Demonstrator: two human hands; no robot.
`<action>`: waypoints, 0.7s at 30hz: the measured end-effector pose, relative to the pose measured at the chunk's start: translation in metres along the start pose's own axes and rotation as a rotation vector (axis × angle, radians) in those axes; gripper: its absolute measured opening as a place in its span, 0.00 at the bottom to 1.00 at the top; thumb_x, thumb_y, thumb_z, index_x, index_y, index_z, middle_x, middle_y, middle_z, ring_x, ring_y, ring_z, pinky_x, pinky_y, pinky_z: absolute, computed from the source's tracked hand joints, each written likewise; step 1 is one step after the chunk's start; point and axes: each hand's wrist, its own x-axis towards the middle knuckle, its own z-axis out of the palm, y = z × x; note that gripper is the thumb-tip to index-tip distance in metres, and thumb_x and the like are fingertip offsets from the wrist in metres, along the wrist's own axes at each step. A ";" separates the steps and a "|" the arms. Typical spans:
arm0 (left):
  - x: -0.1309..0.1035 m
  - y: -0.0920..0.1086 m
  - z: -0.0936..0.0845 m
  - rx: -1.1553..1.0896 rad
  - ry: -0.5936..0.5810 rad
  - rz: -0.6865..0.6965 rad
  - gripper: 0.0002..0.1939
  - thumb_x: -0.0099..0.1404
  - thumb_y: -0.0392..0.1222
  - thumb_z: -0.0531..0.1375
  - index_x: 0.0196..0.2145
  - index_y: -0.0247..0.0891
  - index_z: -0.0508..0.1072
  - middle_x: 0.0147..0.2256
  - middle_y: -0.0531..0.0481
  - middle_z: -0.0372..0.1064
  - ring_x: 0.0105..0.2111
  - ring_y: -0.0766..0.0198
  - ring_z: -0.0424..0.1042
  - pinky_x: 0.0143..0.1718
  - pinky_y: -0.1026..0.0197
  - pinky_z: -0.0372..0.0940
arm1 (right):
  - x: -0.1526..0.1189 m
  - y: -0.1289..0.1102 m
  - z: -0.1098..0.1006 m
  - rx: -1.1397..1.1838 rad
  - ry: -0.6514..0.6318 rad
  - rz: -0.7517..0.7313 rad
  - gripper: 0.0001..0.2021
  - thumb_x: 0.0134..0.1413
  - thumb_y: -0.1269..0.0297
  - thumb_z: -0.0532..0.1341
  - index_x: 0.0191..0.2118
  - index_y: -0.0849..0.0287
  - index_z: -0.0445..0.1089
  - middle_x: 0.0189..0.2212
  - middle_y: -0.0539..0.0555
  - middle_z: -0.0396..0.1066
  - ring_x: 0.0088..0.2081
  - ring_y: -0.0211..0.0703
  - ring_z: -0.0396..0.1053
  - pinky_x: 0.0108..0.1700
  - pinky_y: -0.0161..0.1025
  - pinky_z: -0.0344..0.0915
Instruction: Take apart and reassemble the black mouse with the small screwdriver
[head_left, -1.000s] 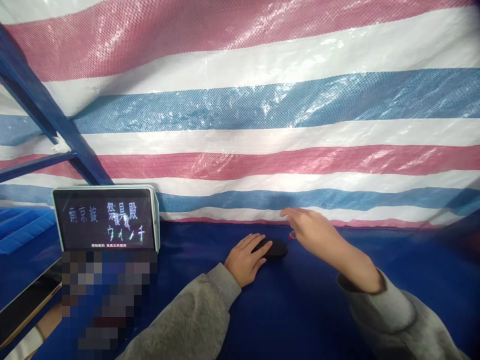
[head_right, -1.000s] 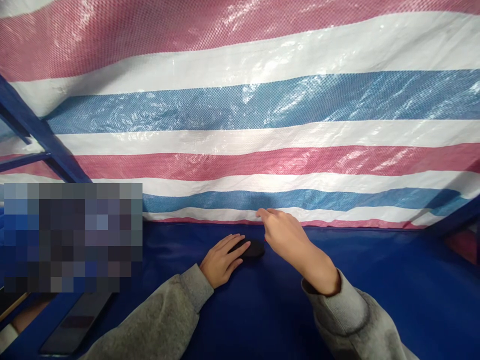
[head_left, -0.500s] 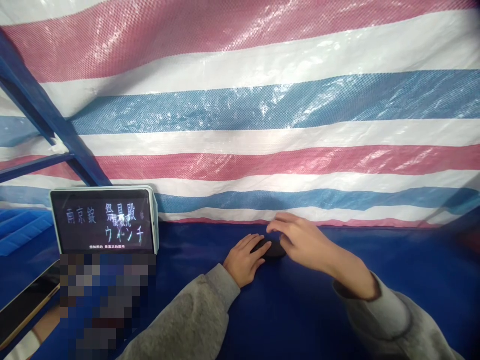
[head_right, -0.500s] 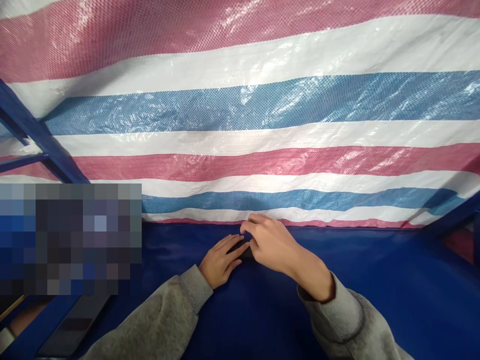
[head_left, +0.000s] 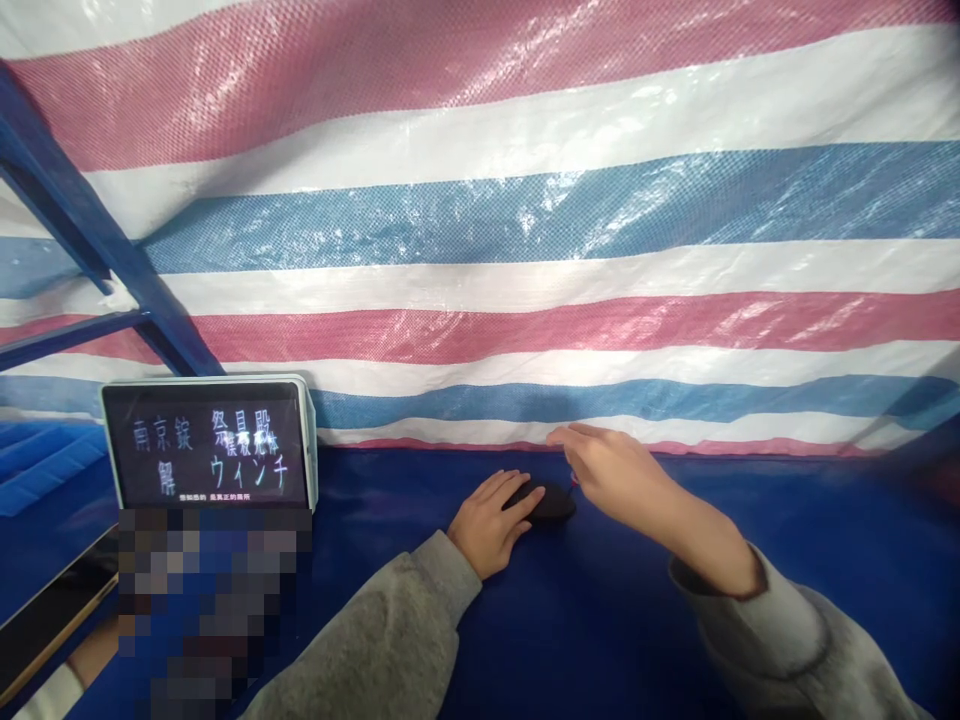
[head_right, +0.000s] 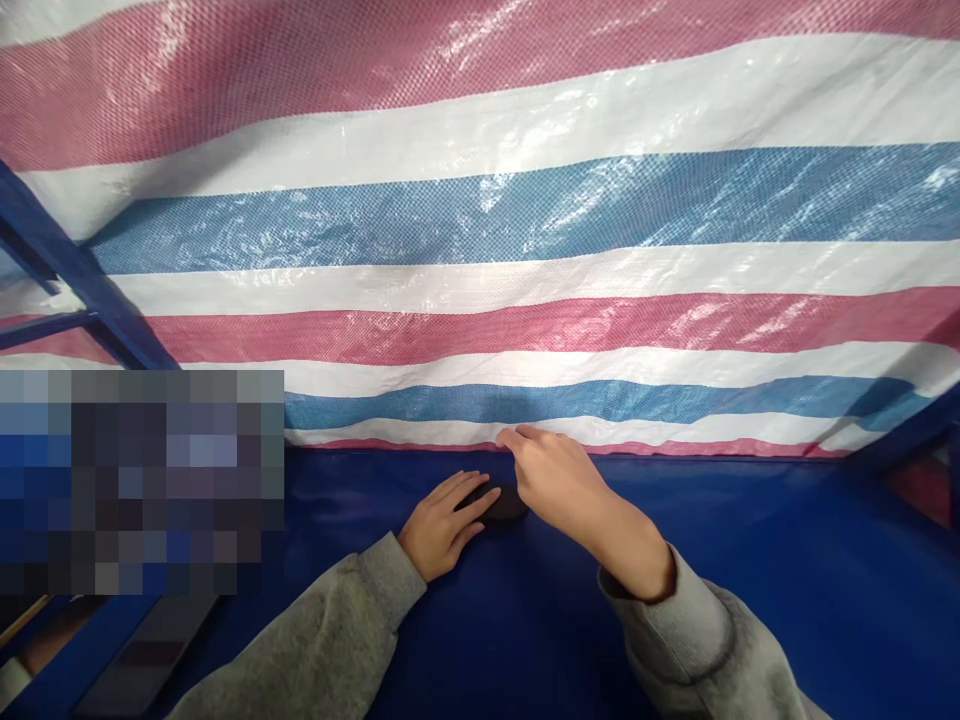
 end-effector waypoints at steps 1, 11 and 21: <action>0.000 0.000 0.000 0.000 0.004 -0.001 0.23 0.71 0.40 0.50 0.62 0.43 0.58 0.60 0.43 0.59 0.60 0.53 0.59 0.61 0.43 0.57 | 0.000 0.000 0.000 0.016 0.008 -0.014 0.18 0.52 0.78 0.50 0.45 0.58 0.70 0.37 0.53 0.72 0.34 0.41 0.70 0.34 0.36 0.55; 0.000 -0.001 0.000 0.000 -0.010 -0.010 0.23 0.70 0.39 0.51 0.62 0.41 0.60 0.59 0.42 0.59 0.60 0.53 0.59 0.61 0.43 0.57 | 0.001 0.002 0.003 0.052 0.037 -0.015 0.14 0.55 0.74 0.51 0.42 0.57 0.71 0.38 0.53 0.72 0.36 0.42 0.70 0.36 0.36 0.57; 0.000 0.000 0.001 -0.011 0.000 -0.009 0.23 0.71 0.40 0.50 0.62 0.42 0.59 0.59 0.42 0.59 0.60 0.53 0.59 0.61 0.43 0.57 | 0.001 0.002 0.001 0.008 0.034 0.029 0.14 0.59 0.73 0.48 0.36 0.59 0.71 0.33 0.53 0.70 0.31 0.40 0.68 0.33 0.36 0.55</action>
